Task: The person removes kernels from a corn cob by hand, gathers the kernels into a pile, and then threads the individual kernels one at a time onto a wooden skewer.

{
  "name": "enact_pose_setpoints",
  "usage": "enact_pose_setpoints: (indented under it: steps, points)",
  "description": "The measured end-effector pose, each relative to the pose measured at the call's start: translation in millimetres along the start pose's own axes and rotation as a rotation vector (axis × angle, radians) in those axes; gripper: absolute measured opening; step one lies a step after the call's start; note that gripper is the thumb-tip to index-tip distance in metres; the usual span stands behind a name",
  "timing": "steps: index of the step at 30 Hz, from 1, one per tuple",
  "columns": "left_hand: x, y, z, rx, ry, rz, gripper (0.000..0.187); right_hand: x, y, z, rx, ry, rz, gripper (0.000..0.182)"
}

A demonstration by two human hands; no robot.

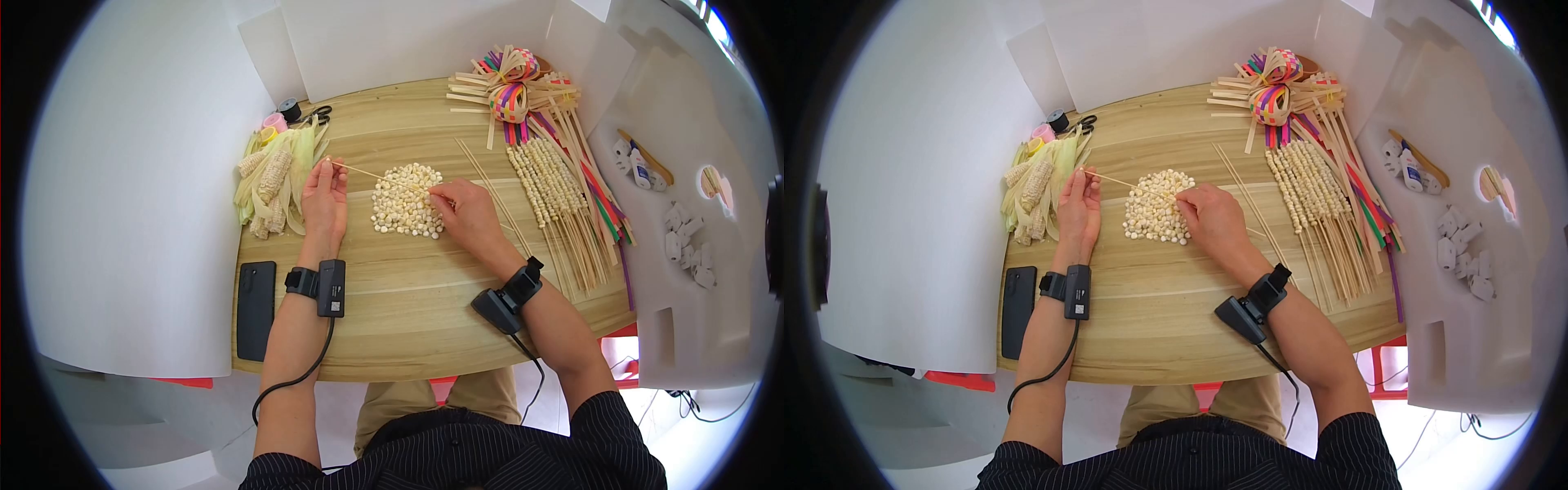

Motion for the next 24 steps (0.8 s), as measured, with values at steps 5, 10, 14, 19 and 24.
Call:
enact_pose_setpoints:
  steps: [5, 10, 14, 19, 24]
  points:
    - [-1.0, -1.8, 1.5, -0.012, -0.003, -0.021, 0.017, -1.3, 0.9, 1.8, -0.002, -0.015, -0.016, 0.012]
    - [-2.0, -3.9, 1.9, -0.053, 0.002, -0.043, 0.016, -2.7, 2.8, 2.3, 0.010, -0.010, -0.011, 0.012]
    - [-1.8, -4.2, 1.2, -0.046, 0.017, -0.039, 0.015, -2.8, 3.2, 1.9, -0.001, 0.001, -0.004, 0.012]
    - [-2.1, -3.2, 2.5, -0.048, 0.003, -0.029, 0.015, -3.5, 3.5, 2.6, -0.007, -0.011, -0.018, 0.012]
    - [-0.6, -4.4, 4.0, -0.079, -0.014, -0.046, 0.015, -3.7, 2.0, 6.0, -0.002, -0.028, -0.031, 0.010]
Point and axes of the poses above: each hand's wrist, its own x-axis towards the middle knuckle, its own y-axis out of the palm, z = x × y, the point moved 10 cm from there along x, towards the middle knuckle, and after that the axes turned 12 degrees about -x, right-handed, at the moved point
